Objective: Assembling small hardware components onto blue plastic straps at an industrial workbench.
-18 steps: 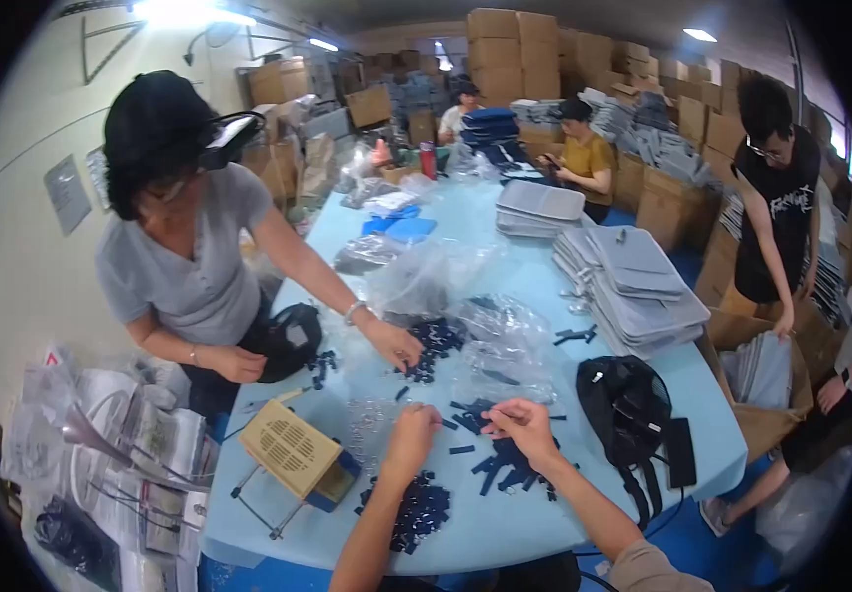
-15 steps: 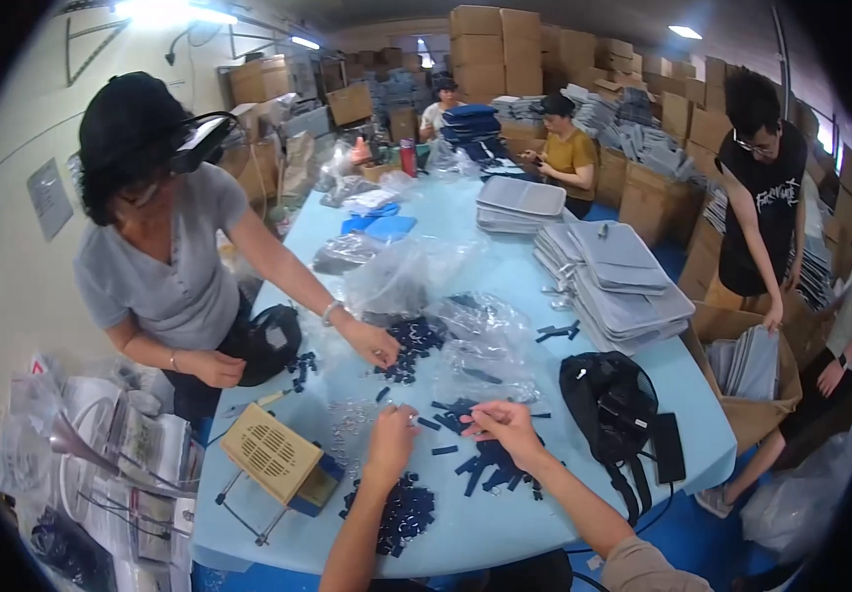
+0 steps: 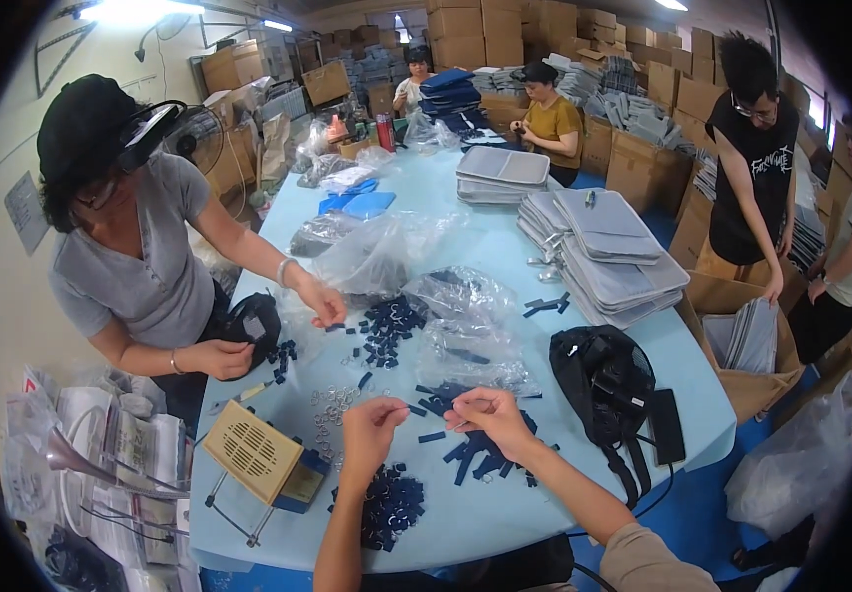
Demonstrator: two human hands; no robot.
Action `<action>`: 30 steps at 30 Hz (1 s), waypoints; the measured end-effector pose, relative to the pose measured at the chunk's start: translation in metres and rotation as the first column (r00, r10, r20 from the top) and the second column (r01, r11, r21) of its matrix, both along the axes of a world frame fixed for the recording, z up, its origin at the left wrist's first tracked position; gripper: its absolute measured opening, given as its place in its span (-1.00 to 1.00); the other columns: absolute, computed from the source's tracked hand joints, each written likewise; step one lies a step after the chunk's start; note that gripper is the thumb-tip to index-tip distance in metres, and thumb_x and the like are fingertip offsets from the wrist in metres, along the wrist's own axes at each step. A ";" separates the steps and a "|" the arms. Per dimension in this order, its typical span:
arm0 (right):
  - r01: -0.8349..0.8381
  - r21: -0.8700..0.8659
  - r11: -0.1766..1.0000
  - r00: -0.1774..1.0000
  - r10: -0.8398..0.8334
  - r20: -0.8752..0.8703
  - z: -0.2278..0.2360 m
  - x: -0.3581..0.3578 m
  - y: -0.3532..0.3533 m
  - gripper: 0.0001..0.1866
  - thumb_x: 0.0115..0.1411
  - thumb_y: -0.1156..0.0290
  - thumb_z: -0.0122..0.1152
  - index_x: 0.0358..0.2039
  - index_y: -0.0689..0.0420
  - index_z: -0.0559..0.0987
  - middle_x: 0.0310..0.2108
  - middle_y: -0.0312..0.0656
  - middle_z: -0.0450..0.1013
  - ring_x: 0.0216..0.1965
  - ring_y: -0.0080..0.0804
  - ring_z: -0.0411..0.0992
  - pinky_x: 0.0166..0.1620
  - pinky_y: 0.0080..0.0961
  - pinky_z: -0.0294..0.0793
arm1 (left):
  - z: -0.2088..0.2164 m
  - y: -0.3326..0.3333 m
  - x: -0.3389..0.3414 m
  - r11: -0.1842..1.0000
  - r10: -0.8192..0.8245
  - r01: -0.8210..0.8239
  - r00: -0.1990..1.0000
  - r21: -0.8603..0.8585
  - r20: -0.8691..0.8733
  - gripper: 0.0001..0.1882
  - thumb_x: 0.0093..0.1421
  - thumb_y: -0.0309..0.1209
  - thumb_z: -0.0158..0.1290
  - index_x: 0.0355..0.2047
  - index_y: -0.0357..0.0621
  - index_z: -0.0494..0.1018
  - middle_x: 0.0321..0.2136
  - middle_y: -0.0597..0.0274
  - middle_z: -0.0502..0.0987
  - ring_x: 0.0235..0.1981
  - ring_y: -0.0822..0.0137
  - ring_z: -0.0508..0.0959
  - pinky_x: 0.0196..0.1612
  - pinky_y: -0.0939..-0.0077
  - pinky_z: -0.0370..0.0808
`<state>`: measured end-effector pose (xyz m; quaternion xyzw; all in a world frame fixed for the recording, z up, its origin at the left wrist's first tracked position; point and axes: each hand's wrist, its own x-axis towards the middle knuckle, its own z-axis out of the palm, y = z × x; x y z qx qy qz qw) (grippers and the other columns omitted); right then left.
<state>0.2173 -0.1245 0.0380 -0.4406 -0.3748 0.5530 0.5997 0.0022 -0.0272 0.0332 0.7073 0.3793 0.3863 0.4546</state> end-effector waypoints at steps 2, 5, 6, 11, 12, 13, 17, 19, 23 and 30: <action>0.030 0.000 1.000 1.000 -0.030 -0.006 -0.002 -0.001 0.000 -0.80 0.30 0.40 0.24 -0.14 0.25 0.61 -0.24 -0.02 0.62 -0.24 -0.30 0.63 -0.20 -0.50 0.63 | 0.015 -0.010 0.005 0.994 -0.066 0.077 0.989 -0.080 0.136 -0.86 0.17 -0.60 0.21 -0.24 -0.35 0.61 -0.37 0.13 0.65 -0.39 0.40 0.63 -0.25 0.57 0.56; 0.064 0.053 0.997 0.998 -0.065 0.020 -0.006 -0.003 0.002 -0.80 0.26 0.46 0.28 -0.13 0.26 0.65 -0.23 -0.05 0.62 -0.25 -0.34 0.62 -0.19 -0.51 0.63 | 0.022 -0.020 0.011 0.963 -0.125 0.191 0.941 -0.191 0.314 -0.83 0.19 -0.63 0.18 -0.19 -0.34 0.62 -0.32 0.16 0.64 -0.34 0.44 0.61 -0.16 0.59 0.57; 0.042 0.088 0.995 0.996 -0.048 0.075 -0.008 -0.003 0.002 -0.80 0.24 0.50 0.30 -0.13 0.27 0.65 -0.23 -0.07 0.62 -0.26 -0.37 0.62 -0.20 -0.52 0.62 | 0.021 -0.021 0.013 0.945 -0.139 0.230 0.925 -0.232 0.355 -0.83 0.19 -0.64 0.17 -0.19 -0.33 0.63 -0.29 0.14 0.64 -0.32 0.41 0.61 -0.13 0.57 0.58; 0.002 0.183 0.983 0.984 -0.035 0.177 -0.009 -0.008 0.002 -0.78 0.19 0.59 0.33 -0.14 0.32 0.65 -0.25 -0.14 0.61 -0.28 -0.45 0.60 -0.21 -0.56 0.61 | 0.015 -0.020 0.014 0.953 -0.189 0.251 0.930 -0.169 0.315 -0.81 0.20 -0.64 0.17 -0.17 -0.32 0.64 -0.17 0.10 0.60 -0.23 0.41 0.58 -0.15 0.60 0.55; 0.009 0.196 0.981 0.983 -0.045 0.178 -0.009 -0.008 0.002 -0.78 0.18 0.59 0.33 -0.14 0.32 0.65 -0.27 -0.15 0.61 -0.29 -0.47 0.60 -0.22 -0.57 0.61 | 0.013 -0.020 0.014 0.950 -0.219 0.272 0.930 -0.151 0.294 -0.81 0.20 -0.64 0.16 -0.17 -0.31 0.64 -0.15 0.10 0.58 -0.21 0.41 0.57 -0.16 0.60 0.54; 0.016 0.210 0.978 0.982 -0.055 0.180 -0.009 -0.009 0.002 -0.78 0.18 0.59 0.34 -0.14 0.32 0.65 -0.28 -0.16 0.61 -0.30 -0.50 0.59 -0.22 -0.58 0.60 | 0.013 -0.020 0.015 0.950 -0.219 0.272 0.930 -0.152 0.294 -0.81 0.20 -0.64 0.16 -0.17 -0.31 0.64 -0.15 0.10 0.58 -0.21 0.41 0.57 -0.16 0.60 0.54; 0.008 0.162 0.987 0.978 -0.042 0.205 -0.008 -0.007 -0.001 -0.78 0.18 0.59 0.34 -0.14 0.31 0.66 -0.30 -0.17 0.60 -0.33 -0.55 0.57 -0.25 -0.63 0.57 | 0.017 -0.023 0.016 0.946 -0.243 0.294 0.923 -0.138 0.299 -0.79 0.21 -0.64 0.15 -0.15 -0.27 0.64 -0.14 0.14 0.58 -0.21 0.45 0.56 -0.22 0.65 0.50; 0.014 0.133 0.991 0.973 -0.044 0.227 -0.006 -0.008 -0.001 -0.79 0.18 0.58 0.35 -0.15 0.29 0.66 -0.33 -0.20 0.60 -0.39 -0.61 0.53 -0.31 -0.67 0.51 | 0.018 -0.023 0.016 0.947 -0.240 0.290 0.926 -0.139 0.292 -0.79 0.22 -0.64 0.14 -0.15 -0.26 0.64 -0.14 0.17 0.58 -0.21 0.47 0.55 -0.23 0.67 0.49; 0.019 0.171 0.985 0.964 -0.063 0.257 -0.006 -0.008 -0.001 -0.80 0.21 0.56 0.32 -0.14 0.27 0.67 -0.42 -0.22 0.60 -0.46 -0.64 0.50 -0.34 -0.70 0.49 | 0.018 -0.022 0.016 0.948 -0.234 0.281 0.932 -0.147 0.275 -0.78 0.23 -0.65 0.12 -0.14 -0.25 0.64 -0.14 0.22 0.58 -0.22 0.50 0.53 -0.26 0.71 0.45; 0.014 0.186 0.982 0.982 -0.049 0.185 -0.017 -0.009 0.003 -0.83 0.28 0.49 0.24 -0.17 0.30 0.66 -0.42 -0.25 0.58 -0.46 -0.65 0.47 -0.35 -0.69 0.49 | 0.024 -0.023 0.013 0.955 -0.248 0.284 0.926 -0.091 0.286 -0.76 0.24 -0.68 0.10 -0.12 -0.25 0.63 -0.11 0.22 0.56 -0.21 0.49 0.54 -0.21 0.67 0.47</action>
